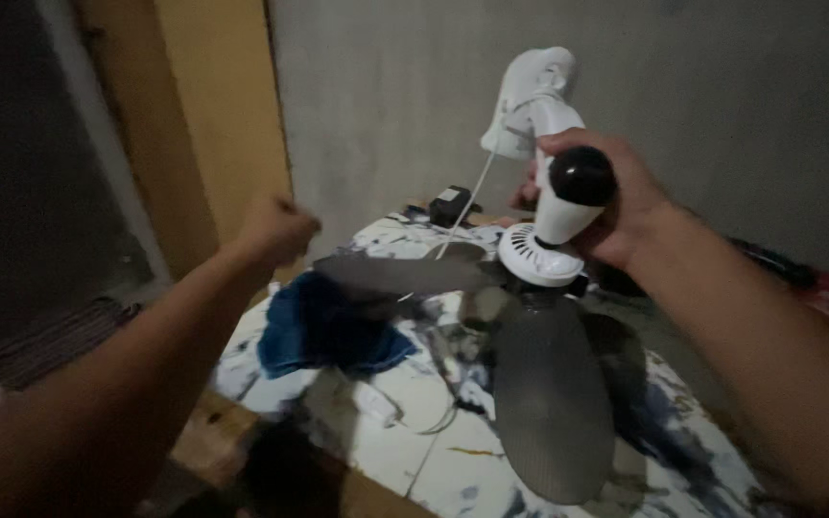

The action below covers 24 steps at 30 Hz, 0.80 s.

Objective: The person assembles a small white fan by attaching the blade to the motor housing and securing the protective cage. They handle the fan parts and a black cap, placing them on a cluttered table.

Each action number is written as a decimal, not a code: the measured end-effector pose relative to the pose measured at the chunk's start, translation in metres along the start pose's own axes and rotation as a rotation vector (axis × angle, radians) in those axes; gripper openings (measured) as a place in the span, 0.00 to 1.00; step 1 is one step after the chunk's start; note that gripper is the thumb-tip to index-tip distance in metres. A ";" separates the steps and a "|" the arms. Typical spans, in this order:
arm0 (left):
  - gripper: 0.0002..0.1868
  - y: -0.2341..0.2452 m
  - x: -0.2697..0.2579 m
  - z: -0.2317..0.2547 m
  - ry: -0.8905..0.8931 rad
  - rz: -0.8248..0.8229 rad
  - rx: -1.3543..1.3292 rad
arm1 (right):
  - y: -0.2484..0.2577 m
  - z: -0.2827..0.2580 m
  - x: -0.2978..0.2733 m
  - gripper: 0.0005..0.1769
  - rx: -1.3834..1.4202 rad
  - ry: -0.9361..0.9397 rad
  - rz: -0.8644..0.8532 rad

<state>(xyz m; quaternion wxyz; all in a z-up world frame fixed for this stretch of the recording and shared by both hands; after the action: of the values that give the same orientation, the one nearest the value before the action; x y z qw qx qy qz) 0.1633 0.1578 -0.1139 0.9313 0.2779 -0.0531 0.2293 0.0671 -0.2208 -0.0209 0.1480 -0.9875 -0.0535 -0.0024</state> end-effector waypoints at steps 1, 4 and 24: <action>0.15 -0.022 0.014 -0.021 0.041 -0.062 0.118 | 0.003 0.002 0.002 0.16 -0.028 0.006 0.020; 0.15 -0.089 0.038 -0.056 0.096 -0.220 0.324 | 0.002 0.012 0.006 0.15 -0.039 0.012 -0.035; 0.21 -0.070 0.038 -0.031 0.301 -0.314 -0.067 | -0.018 0.043 0.012 0.14 -0.094 -0.109 -0.107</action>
<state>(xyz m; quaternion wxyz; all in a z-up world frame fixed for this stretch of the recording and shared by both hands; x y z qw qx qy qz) 0.2281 0.1375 -0.1663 0.9617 0.2144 0.1229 0.1187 0.0764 -0.1897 -0.0562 0.0980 -0.9878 -0.1138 0.0411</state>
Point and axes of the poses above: each hand's wrist, its own x-axis towards the middle knuckle, its own y-axis out of the back of the hand, z = x × y, the point moved 6 cm from there along x, towards the middle knuckle, and after that the axes turned 10 degrees about z, right-handed, at the moved point
